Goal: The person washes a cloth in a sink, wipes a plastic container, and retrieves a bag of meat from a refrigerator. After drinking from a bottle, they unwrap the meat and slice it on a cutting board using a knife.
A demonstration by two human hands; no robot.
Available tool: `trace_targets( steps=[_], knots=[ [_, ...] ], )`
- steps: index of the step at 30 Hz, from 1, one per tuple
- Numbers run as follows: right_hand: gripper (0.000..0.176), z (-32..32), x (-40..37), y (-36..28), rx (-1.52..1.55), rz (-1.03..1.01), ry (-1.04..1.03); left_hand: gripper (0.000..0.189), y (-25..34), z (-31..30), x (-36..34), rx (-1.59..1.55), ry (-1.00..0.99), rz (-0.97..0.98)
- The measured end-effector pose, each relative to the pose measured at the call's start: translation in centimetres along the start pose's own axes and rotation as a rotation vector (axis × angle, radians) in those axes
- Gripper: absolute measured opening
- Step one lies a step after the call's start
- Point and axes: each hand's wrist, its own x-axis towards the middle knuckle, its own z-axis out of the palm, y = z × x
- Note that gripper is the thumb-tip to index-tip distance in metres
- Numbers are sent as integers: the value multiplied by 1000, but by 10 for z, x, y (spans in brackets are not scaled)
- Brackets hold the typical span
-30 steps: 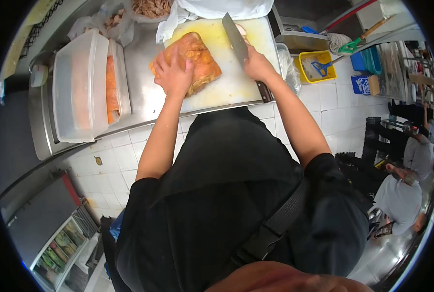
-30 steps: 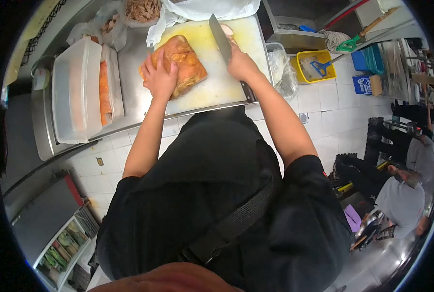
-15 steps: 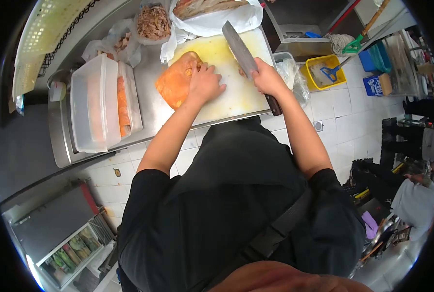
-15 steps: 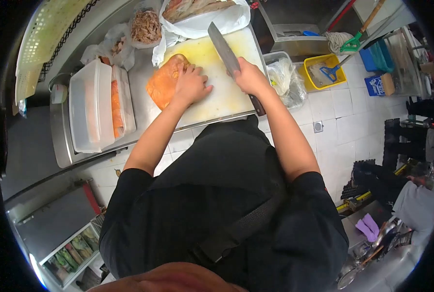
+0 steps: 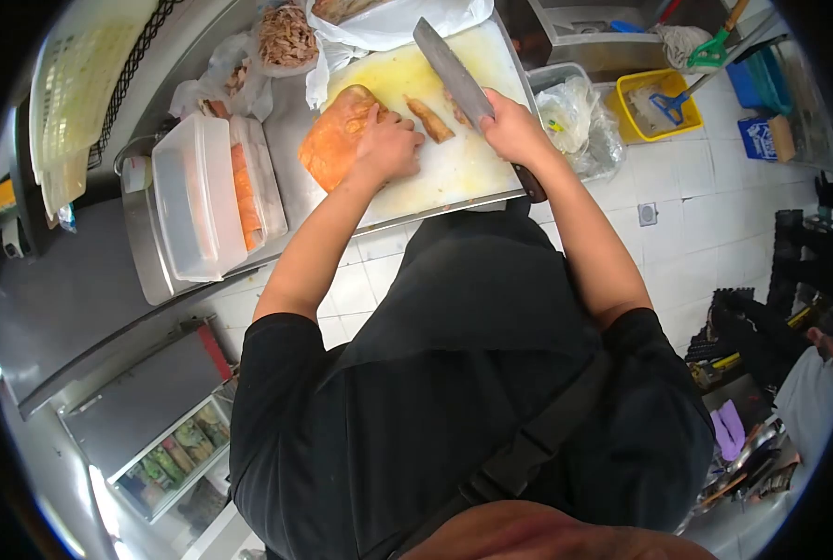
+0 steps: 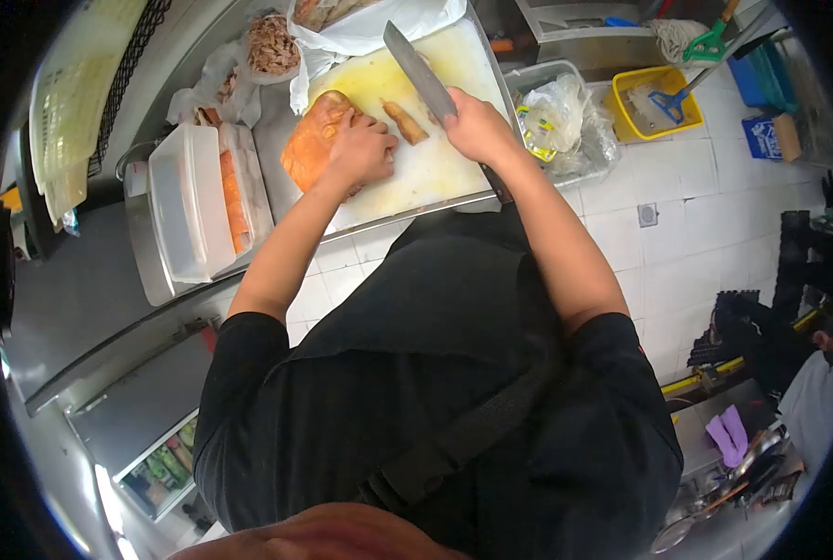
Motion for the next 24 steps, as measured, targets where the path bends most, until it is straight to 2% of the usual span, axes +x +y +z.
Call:
trace_targets(
  steps=[5,7,8,10,11,13,14,16,19,24],
  knots=[
    [42,9,-4,34,57,9,-50,12,1,1,4,38,0,7],
    [44,12,-9,41,47,-15,-55,14,-7,2,0,-122,165,72],
    [44,10,-12,40,55,-16,-52,14,-18,-2,1,-115,161,74],
    [46,5,-17,37,68,-33,-118,21,-51,-15,10,-319,489,-122],
    [46,7,-17,37,71,-28,-116,21,-67,-13,14,-319,485,-119],
    [45,11,-17,35,53,-35,-132,33,-96,-1,22,-546,451,-557],
    [45,12,-16,32,45,-40,-140,33,-99,-3,27,-552,456,-566],
    [43,14,-15,25,35,-36,-184,44,-100,-9,36,-593,50,-654],
    [42,22,-23,21,25,-78,-118,49,-88,-13,41,-442,82,-760],
    [41,35,-32,21,7,-40,-177,47,-84,-6,38,-429,193,-778]
  ],
)
